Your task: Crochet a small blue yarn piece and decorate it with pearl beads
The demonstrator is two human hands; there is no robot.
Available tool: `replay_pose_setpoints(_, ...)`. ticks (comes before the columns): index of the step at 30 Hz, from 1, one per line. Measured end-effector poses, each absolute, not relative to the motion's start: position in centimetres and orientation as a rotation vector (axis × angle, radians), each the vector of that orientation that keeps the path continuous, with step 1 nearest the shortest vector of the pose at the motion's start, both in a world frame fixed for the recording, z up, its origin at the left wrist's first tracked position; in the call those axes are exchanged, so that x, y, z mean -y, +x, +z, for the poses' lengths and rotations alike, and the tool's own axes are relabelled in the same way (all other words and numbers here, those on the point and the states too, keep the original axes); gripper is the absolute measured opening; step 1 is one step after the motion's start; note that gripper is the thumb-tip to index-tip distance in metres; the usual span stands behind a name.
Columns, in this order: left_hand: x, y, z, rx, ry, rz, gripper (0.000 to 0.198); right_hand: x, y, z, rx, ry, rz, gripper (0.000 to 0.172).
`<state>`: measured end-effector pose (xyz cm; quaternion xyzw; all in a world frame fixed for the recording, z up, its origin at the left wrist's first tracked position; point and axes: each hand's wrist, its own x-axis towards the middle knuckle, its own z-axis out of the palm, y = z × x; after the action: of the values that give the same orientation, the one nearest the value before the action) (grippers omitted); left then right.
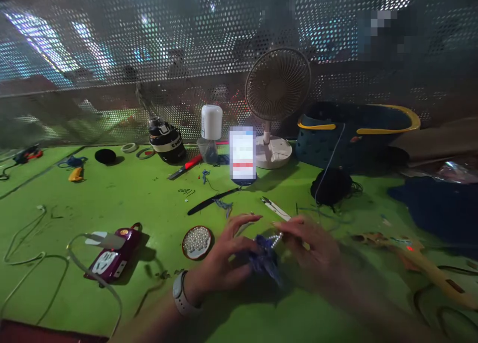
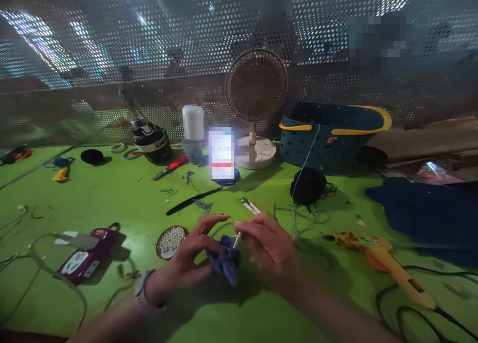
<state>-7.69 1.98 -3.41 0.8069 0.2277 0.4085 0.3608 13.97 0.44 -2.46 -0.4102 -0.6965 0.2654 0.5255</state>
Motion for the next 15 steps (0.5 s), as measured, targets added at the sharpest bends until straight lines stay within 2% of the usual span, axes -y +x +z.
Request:
replay_pose_setpoints(4, -2.07, -7.66, -3.32, -0.571, 2.157, 1.084, 0.041, -0.53, 13.96, -2.24, 1.659, -1.01, 0.695, 0.034)
replay_pose_setpoints(15, -2.27, -7.51, -3.26, -0.575, 2.206, 1.073, 0.041, -0.78, 14.6, -2.71, 1.201, -0.958, 1.412, 0.008)
